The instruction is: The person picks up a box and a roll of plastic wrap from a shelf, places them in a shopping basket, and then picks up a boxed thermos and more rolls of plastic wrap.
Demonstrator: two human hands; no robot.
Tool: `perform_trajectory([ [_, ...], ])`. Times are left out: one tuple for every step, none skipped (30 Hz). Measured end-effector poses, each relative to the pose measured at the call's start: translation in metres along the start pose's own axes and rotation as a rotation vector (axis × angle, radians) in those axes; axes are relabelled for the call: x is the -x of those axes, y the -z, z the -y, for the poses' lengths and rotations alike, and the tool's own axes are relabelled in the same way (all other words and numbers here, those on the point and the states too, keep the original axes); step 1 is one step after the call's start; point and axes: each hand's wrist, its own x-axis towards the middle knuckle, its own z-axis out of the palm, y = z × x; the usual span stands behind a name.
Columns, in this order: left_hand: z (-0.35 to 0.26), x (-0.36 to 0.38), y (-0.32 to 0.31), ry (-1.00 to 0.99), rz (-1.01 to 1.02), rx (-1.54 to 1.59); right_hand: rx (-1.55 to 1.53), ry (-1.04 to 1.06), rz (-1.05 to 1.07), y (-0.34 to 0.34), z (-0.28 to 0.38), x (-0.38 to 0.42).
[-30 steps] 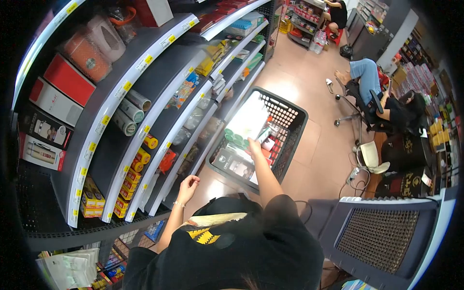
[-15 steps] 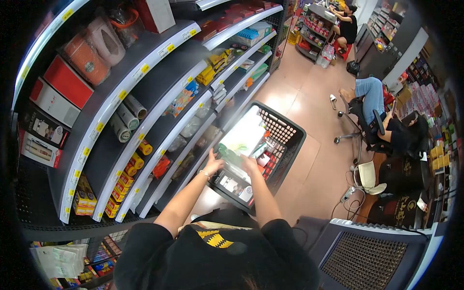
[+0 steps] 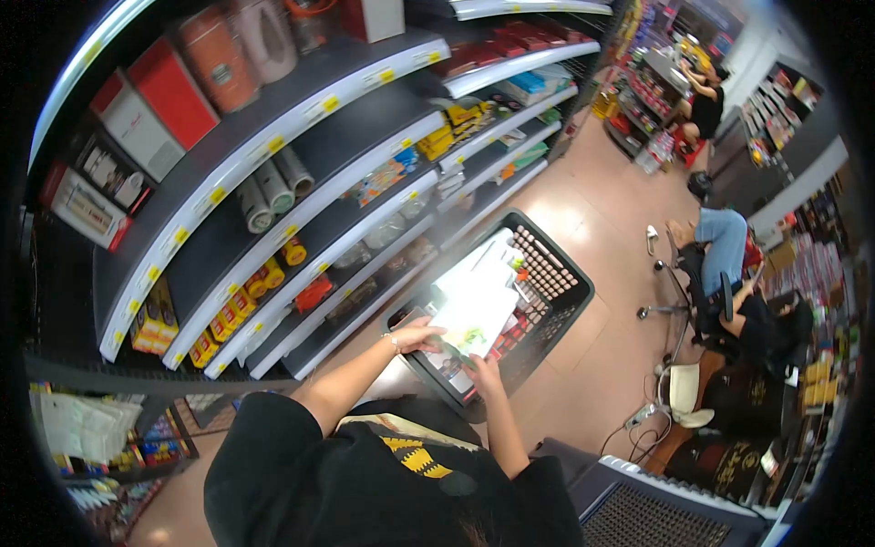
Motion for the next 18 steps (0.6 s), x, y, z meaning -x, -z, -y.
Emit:
perform_trajectory([
  [0.001,0.012,-0.001,-0.007,0.015,0.022,-0.014,0.026,0.007,-0.001,-0.003,0.005],
  [0.007,0.02,0.001,-0.037,0.01,0.016,0.02,0.05,0.022,-0.002,-0.008,0.007],
  [0.01,0.031,0.002,-0.065,0.006,0.007,0.051,0.076,0.036,-0.003,-0.012,0.009],
  [0.011,0.041,0.004,-0.092,0.005,-0.004,0.079,0.103,0.048,-0.005,-0.016,0.011],
  [0.012,0.053,0.005,-0.133,-0.02,-0.004,0.09,0.118,0.09,-0.006,-0.02,0.008],
  [0.013,0.061,0.01,-0.169,-0.023,-0.016,0.104,0.115,0.138,-0.012,-0.019,0.01],
  [0.014,0.069,0.016,-0.201,-0.024,-0.027,0.117,0.111,0.183,-0.018,-0.018,0.01],
  [0.017,0.077,0.02,-0.232,-0.025,-0.038,0.129,0.106,0.227,-0.024,-0.017,0.01],
  [0.012,0.088,0.02,-0.249,-0.053,-0.014,0.131,0.095,0.278,-0.03,-0.016,0.008],
  [0.01,0.097,0.022,-0.269,-0.087,0.004,0.135,0.089,0.31,-0.037,-0.015,0.006],
  [0.009,0.105,0.025,-0.291,-0.12,0.022,0.138,0.085,0.343,-0.044,-0.015,0.004],
  [0.008,0.113,0.028,-0.314,-0.155,0.038,0.141,0.082,0.378,-0.054,-0.014,0.001],
  [0.005,0.126,0.031,-0.368,-0.189,0.055,0.101,0.066,0.449,-0.07,-0.008,0.003],
  [0.003,0.132,0.033,-0.397,-0.21,0.053,0.093,0.067,0.467,-0.079,-0.006,0.003],
  [0.001,0.136,0.033,-0.428,-0.23,0.052,0.088,0.068,0.485,-0.085,-0.004,0.002],
  [-0.001,0.14,0.032,-0.459,-0.25,0.054,0.085,0.068,0.502,-0.09,-0.002,0.001],
  [-0.003,0.143,0.032,-0.464,-0.263,0.069,0.086,0.061,0.515,-0.091,-0.003,-0.006],
  [-0.007,0.146,0.03,-0.469,-0.275,0.089,0.087,0.063,0.529,-0.097,0.003,-0.004],
])
